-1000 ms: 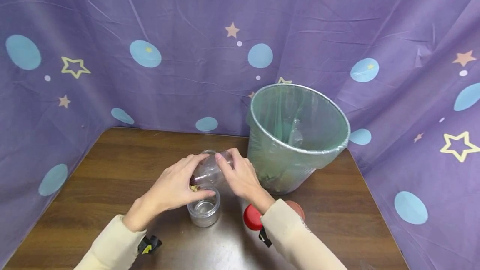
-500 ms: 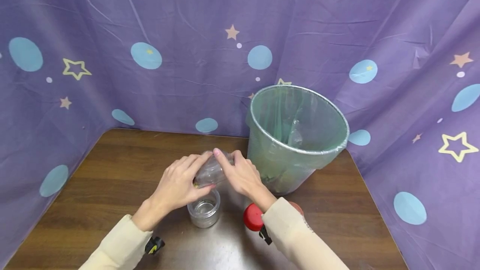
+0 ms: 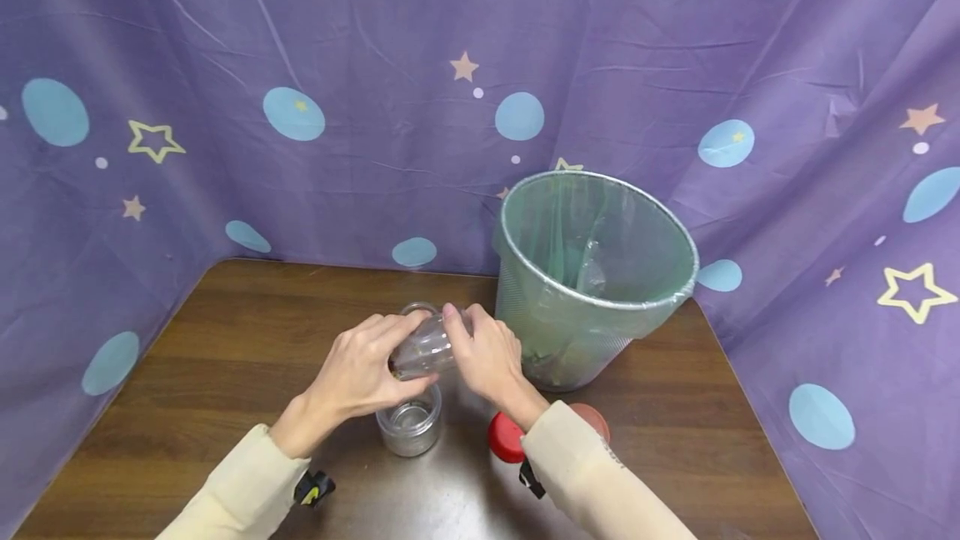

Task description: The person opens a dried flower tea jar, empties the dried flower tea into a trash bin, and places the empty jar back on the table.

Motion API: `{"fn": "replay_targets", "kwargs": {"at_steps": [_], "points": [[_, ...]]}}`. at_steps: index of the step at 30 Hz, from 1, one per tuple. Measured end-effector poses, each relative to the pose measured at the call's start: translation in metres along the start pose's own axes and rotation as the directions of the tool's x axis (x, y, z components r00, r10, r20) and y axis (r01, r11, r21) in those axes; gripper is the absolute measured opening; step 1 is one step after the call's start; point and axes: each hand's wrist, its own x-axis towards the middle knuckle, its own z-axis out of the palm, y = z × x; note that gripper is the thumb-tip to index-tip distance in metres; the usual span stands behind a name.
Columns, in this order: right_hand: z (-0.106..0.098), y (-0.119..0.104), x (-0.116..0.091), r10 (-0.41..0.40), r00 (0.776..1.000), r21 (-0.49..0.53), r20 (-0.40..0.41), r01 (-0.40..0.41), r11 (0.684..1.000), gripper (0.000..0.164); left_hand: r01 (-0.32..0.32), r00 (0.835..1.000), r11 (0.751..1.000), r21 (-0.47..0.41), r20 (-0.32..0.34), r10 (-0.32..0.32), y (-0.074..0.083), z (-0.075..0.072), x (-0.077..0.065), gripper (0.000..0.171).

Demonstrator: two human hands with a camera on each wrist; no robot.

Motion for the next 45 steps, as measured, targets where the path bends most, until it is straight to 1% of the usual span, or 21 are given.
{"fn": "replay_targets", "kwargs": {"at_steps": [7,13,19,24,30,33,38,41,45], "points": [[0.001,0.002,-0.001,-0.061,0.997,0.011,-0.052,0.062,0.998,0.041,0.028,1.000,1.000,-0.001,0.001,-0.028,0.003,-0.003,0.002,0.072],[0.003,0.005,-0.003,-0.087,0.995,-0.005,-0.053,0.087,0.996,0.040,0.051,0.998,0.999,0.001,0.024,-0.051,0.007,-0.004,-0.001,0.071],[0.005,0.005,-0.004,-0.125,0.990,-0.008,-0.070,0.125,0.992,0.039,0.066,0.998,0.998,0.008,0.023,-0.066,0.009,-0.007,-0.003,0.071],[0.008,0.005,-0.005,-0.152,0.986,-0.013,-0.068,0.152,0.988,0.038,0.072,0.997,0.997,0.006,0.025,-0.072,0.009,-0.008,-0.005,0.071],[0.009,0.007,-0.007,-0.196,0.976,-0.012,-0.091,0.196,0.981,0.035,0.063,0.998,0.998,-0.010,0.028,-0.063,0.010,-0.009,-0.005,0.072],[0.008,0.009,-0.006,-0.251,0.961,-0.014,-0.119,0.251,0.968,0.032,0.061,0.998,0.998,-0.015,0.022,-0.061,0.011,-0.009,-0.004,0.072],[0.007,0.012,-0.005,-0.349,0.921,-0.010,-0.171,0.353,0.936,0.029,0.044,0.999,0.999,-0.024,0.011,-0.044,0.012,-0.011,0.000,0.071],[0.007,0.014,-0.004,-0.413,0.890,-0.024,-0.193,0.417,0.909,0.030,0.065,0.997,0.997,-0.046,0.043,-0.063,0.013,-0.015,0.001,0.070],[0.007,0.016,-0.003,-0.509,0.835,-0.056,-0.210,0.510,0.859,0.039,0.134,0.986,0.985,-0.105,0.115,-0.122,0.013,-0.019,0.001,0.069]]}}
